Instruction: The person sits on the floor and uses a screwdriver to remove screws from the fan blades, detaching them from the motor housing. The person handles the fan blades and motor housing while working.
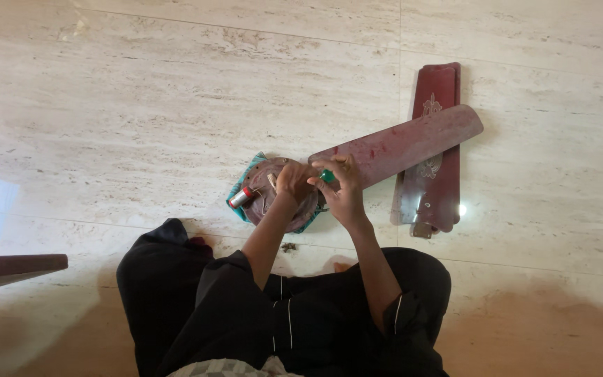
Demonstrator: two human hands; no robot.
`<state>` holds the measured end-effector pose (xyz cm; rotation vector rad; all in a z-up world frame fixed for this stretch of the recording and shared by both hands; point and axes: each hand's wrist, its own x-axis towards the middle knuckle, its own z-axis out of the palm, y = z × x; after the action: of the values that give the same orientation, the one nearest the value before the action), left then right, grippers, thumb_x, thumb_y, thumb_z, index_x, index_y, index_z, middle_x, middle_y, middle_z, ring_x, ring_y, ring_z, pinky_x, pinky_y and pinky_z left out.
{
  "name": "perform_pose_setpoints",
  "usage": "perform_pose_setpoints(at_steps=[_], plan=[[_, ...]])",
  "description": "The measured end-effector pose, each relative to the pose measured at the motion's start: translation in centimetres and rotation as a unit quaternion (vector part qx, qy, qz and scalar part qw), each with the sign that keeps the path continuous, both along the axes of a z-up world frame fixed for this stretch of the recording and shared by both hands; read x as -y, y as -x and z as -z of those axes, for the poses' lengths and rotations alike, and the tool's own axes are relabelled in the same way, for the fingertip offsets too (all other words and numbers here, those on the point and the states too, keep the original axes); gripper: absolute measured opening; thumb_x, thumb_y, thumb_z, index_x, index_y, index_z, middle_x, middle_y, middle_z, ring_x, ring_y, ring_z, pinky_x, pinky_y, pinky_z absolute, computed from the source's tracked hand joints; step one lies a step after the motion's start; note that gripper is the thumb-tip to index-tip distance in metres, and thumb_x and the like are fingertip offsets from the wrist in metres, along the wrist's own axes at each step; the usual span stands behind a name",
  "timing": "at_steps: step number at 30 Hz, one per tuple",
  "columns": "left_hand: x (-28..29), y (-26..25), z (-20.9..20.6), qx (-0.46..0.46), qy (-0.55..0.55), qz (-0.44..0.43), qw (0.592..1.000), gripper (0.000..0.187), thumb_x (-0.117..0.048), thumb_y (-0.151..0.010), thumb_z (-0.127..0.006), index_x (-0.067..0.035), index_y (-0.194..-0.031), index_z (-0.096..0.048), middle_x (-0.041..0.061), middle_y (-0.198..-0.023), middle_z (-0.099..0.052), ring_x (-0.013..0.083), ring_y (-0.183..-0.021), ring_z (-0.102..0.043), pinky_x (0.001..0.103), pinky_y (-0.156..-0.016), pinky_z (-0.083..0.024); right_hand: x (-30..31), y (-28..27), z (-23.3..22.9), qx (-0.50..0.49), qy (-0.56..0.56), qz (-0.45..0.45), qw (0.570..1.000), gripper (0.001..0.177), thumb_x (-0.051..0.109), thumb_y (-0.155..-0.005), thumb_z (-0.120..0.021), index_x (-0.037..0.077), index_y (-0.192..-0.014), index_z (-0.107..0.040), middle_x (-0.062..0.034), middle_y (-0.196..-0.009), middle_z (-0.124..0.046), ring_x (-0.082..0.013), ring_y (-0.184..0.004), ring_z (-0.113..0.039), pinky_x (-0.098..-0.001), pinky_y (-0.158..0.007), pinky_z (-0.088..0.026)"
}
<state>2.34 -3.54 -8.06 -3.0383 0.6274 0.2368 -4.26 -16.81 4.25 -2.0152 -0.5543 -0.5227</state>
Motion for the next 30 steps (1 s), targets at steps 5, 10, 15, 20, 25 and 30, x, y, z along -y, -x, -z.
perform_pose_setpoints(at_steps=[5, 10, 15, 20, 25, 30], plan=[[-0.2, 0.4, 0.4, 0.02, 0.007, -0.015, 1.0, 0.009, -0.018, -0.096, -0.065, -0.016, -0.093, -0.074, 0.005, -0.098, -0.076, 0.0204, -0.093, -0.074, 0.034, -0.073, -0.057, 0.2, 0.4, -0.6, -0.116, -0.175, -0.064, 0.976, 0.029, 0.019, -0.102, -0.071, 0.006, -0.125, -0.063, -0.0118, -0.13, -0.069, -0.0222, -0.125, -0.068, -0.0369, -0.103, -0.061], [0.0, 1.0, -0.3, 0.035, -0.022, 0.022, 0.999, 0.008, -0.015, -0.093, -0.065, -0.017, -0.093, -0.073, 0.004, -0.099, -0.076, 0.0197, -0.094, -0.074, 0.034, -0.074, -0.057, 0.5, 0.9, -1.6, -0.106, -0.129, -0.087, 0.982, 0.027, 0.01, -0.11, -0.051, 0.002, -0.134, -0.06, -0.0145, -0.141, -0.062, -0.0237, -0.132, -0.061, -0.0355, -0.103, -0.057], [-0.1, 0.9, -0.8, 0.016, -0.021, 0.027, 0.999, 0.009, -0.015, -0.095, -0.065, -0.016, -0.093, -0.073, 0.005, -0.099, -0.077, 0.0202, -0.095, -0.075, 0.034, -0.075, -0.057, 0.7, 0.7, -1.7, -0.094, -0.129, -0.076, 0.984, 0.025, 0.012, -0.111, -0.052, 0.002, -0.131, -0.063, -0.014, -0.135, -0.063, -0.0223, -0.124, -0.064, -0.0345, -0.099, -0.057], [-0.1, 0.4, -0.4, 0.017, 0.008, 0.024, 1.0, 0.012, -0.021, -0.097, -0.065, -0.017, -0.09, -0.074, 0.005, -0.097, -0.077, 0.0212, -0.093, -0.075, 0.035, -0.074, -0.057, 1.5, 0.8, -1.8, -0.1, -0.147, -0.101, 0.979, 0.027, 0.013, -0.112, -0.05, 0.002, -0.136, -0.059, -0.0131, -0.134, -0.063, -0.0214, -0.125, -0.063, -0.0343, -0.104, -0.055], [-0.1, 0.5, -0.6, 0.027, -0.018, 0.024, 0.999, 0.01, -0.02, -0.094, -0.067, -0.018, -0.088, -0.075, 0.003, -0.093, -0.078, 0.0196, -0.09, -0.075, 0.035, -0.072, -0.057, 1.6, 1.0, -2.1, -0.111, -0.146, -0.116, 0.976, 0.031, 0.014, -0.114, -0.048, 0.005, -0.141, -0.057, -0.0125, -0.141, -0.057, -0.0214, -0.132, -0.059, -0.0353, -0.108, -0.052], [0.0, 0.6, -2.0, -0.018, -0.015, 0.015, 1.0, 0.014, -0.029, -0.095, -0.069, -0.018, -0.089, -0.075, 0.005, -0.093, -0.077, 0.0209, -0.089, -0.075, 0.036, -0.072, -0.057, 1.5, 0.8, -1.3, -0.014, -0.02, 0.009, 1.0, 0.031, 0.022, -0.102, -0.07, 0.011, -0.131, -0.069, -0.0113, -0.136, -0.048, -0.0187, -0.118, -0.059, -0.0358, -0.097, -0.059]])
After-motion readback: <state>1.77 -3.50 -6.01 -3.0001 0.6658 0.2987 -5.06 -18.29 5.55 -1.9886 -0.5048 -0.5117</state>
